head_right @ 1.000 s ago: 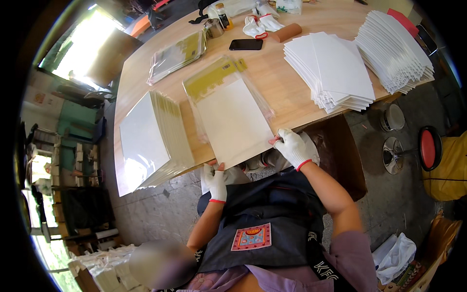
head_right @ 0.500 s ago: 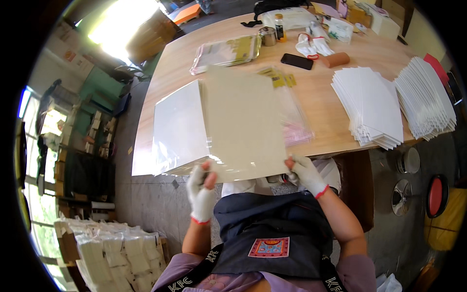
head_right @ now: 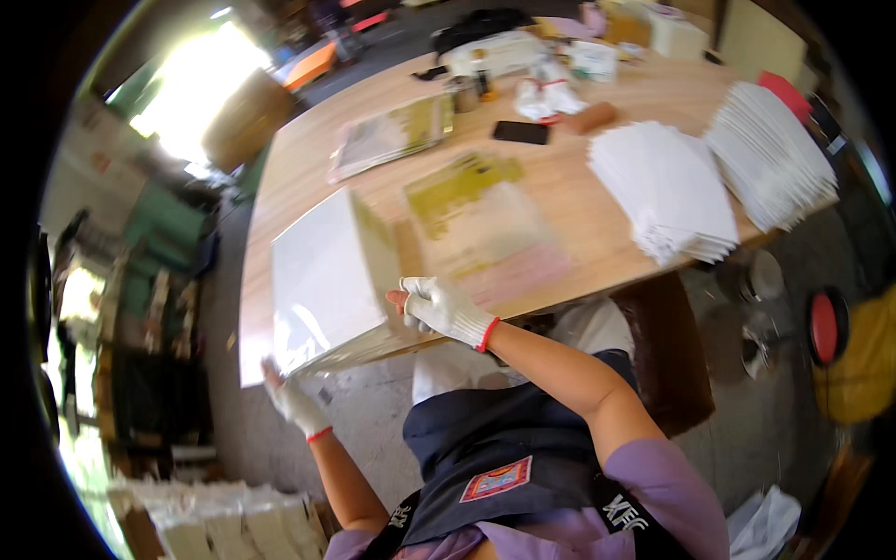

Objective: The person repeatedly picks up white rectangular sheets of paper and inserts them into clear plastic sleeves. They work at a wooden table, taking sheets from a stack on the right and placing the filled sleeves into a growing pile on the left. The process is continuous and repetitive throughout the clip.

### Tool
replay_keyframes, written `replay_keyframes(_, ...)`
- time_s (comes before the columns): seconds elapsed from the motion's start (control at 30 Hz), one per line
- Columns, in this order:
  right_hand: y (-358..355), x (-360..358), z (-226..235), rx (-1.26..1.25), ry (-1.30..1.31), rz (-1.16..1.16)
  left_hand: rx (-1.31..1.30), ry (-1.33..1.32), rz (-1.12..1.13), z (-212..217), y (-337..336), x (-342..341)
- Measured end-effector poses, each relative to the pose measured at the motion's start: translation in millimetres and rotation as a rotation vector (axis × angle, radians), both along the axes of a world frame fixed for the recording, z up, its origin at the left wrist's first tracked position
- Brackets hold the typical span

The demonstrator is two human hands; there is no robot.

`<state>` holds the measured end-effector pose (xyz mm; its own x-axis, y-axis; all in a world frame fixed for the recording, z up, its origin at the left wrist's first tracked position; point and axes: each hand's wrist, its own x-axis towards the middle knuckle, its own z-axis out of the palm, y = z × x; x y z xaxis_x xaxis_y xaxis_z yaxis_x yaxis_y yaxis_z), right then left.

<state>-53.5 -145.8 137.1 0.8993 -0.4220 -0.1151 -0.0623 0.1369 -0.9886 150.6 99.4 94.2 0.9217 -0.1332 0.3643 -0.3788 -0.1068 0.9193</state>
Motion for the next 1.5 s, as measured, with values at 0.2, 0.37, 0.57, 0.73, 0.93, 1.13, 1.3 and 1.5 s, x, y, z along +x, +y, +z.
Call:
replay_keyframes(0.2, -94.3, -149.9, -38.9, -0.789, 0.213, -0.632, -0.219, 0.232, 0.051, -99.9, 25.5, -46.1)
replay_keyframes(0.37, -177.0, -250.4, -22.0, -1.357, 1.142, -0.755, 0.003, 0.045, -0.294, -142.3, -5.8, -115.1)
replay_keyframes(0.57, -193.0, -265.1, -28.0, -1.346, 1.143, -0.703, 0.34, -0.534, -0.592, -85.7, -93.6, -137.3)
replay_keyframes(0.73, -205.0, -283.9, -35.1, -1.446, 0.977, -0.659, 0.496, -0.664, -0.777, -51.7, -187.9, -132.7)
replay_keyframes(0.93, -131.7, -301.2, -27.5, -1.549, 0.869, -0.601, 0.943, -0.841, -0.742, -58.1, -231.1, -131.8)
replay_keyframes(1.13, -91.6, -339.2, -62.4, -0.433, 0.544, -1.016, 0.919, -0.78, -0.802, -43.0, -238.3, -148.0)
replay_keyframes(1.3, -171.8, -374.3, -95.6, 0.755, -0.255, -1.345, 1.115, -0.658, -0.769, -46.5, -247.2, -139.5)
replay_keyframes(1.5, -166.3, -365.8, -78.5, 0.236, -0.262, -1.275, 0.965, -0.524, -0.756, -56.2, -246.8, -112.8)
